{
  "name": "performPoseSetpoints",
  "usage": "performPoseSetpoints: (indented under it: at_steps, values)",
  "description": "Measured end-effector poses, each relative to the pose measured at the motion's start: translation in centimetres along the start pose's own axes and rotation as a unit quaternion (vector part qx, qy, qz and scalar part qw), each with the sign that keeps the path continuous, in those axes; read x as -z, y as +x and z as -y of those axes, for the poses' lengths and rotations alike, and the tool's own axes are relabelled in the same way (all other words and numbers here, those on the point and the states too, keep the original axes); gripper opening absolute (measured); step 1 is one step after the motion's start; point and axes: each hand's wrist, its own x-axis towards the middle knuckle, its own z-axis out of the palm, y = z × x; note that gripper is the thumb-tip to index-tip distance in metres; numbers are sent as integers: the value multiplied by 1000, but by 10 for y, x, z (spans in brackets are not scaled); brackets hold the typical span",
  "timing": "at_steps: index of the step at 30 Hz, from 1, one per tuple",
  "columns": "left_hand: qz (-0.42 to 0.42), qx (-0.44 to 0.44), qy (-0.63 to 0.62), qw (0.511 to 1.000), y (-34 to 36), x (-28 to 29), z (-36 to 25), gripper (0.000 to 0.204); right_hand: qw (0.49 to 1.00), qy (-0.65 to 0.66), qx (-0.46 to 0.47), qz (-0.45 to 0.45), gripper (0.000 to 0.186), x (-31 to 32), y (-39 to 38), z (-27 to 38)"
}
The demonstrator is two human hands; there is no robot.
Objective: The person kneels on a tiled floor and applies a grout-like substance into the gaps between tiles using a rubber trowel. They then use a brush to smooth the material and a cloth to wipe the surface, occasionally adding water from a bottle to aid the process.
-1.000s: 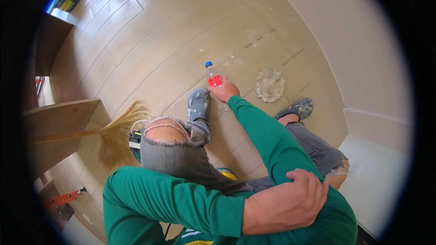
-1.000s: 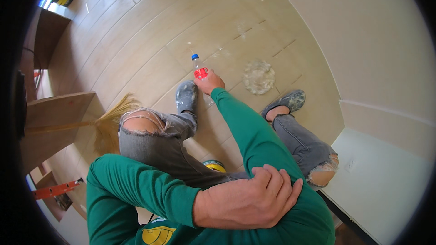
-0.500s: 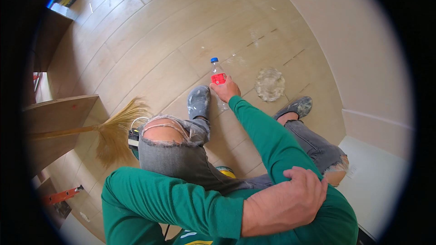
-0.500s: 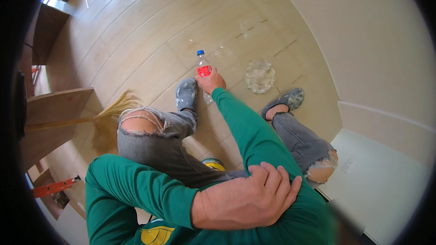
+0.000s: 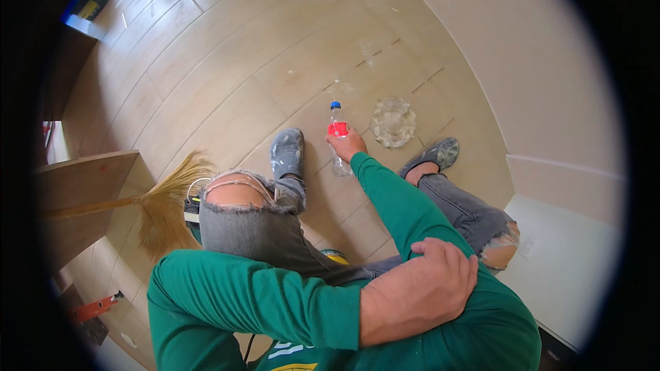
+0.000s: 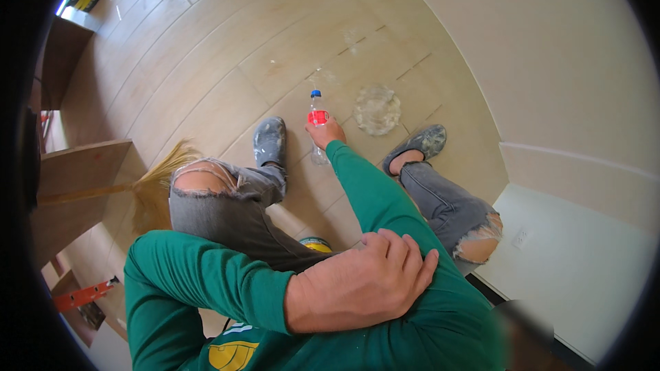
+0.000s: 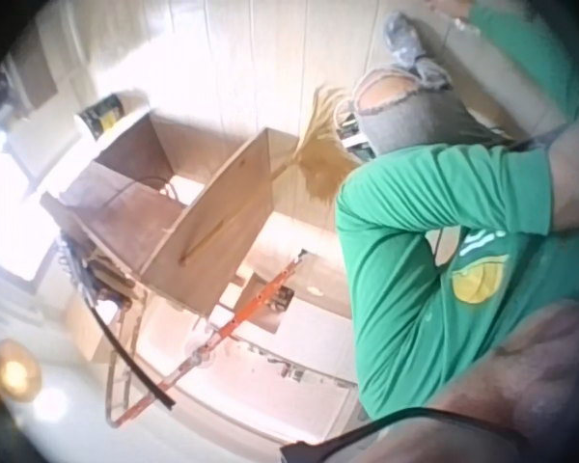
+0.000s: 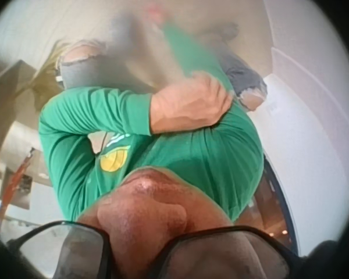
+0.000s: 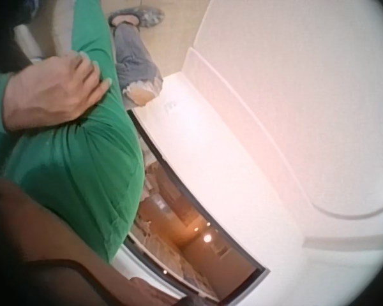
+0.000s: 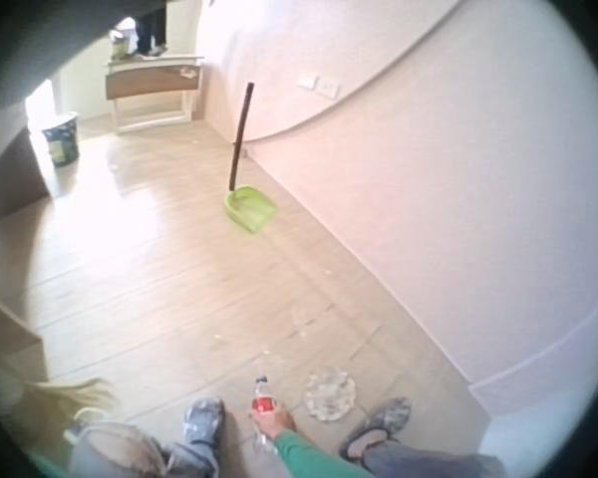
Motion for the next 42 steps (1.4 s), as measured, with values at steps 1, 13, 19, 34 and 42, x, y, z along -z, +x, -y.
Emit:
performPoseSetpoints:
  at_steps: [1, 13, 19, 34, 42]
  values:
    - [6, -4, -5, 1000, 0, -1, 0, 46, 1000, 7, 4, -7, 89, 1, 0, -1]
    - [94, 10, 25, 995, 3, -9, -2, 49, 993, 79, 2, -87, 84, 0, -48, -69]
    - [120, -18, 15, 992, 9, -8, -3, 51, 999, 12, -8, -51, 82, 0, -65, -117]
    - [148, -39, 8, 988, 19, -13, -4, 52, 998, -14, -53, 22, 78, -13, -74, -120]
    - [152, -39, 0, 988, 18, -11, -5, 52, 993, 83, 1, -85, 78, -18, -88, -122]
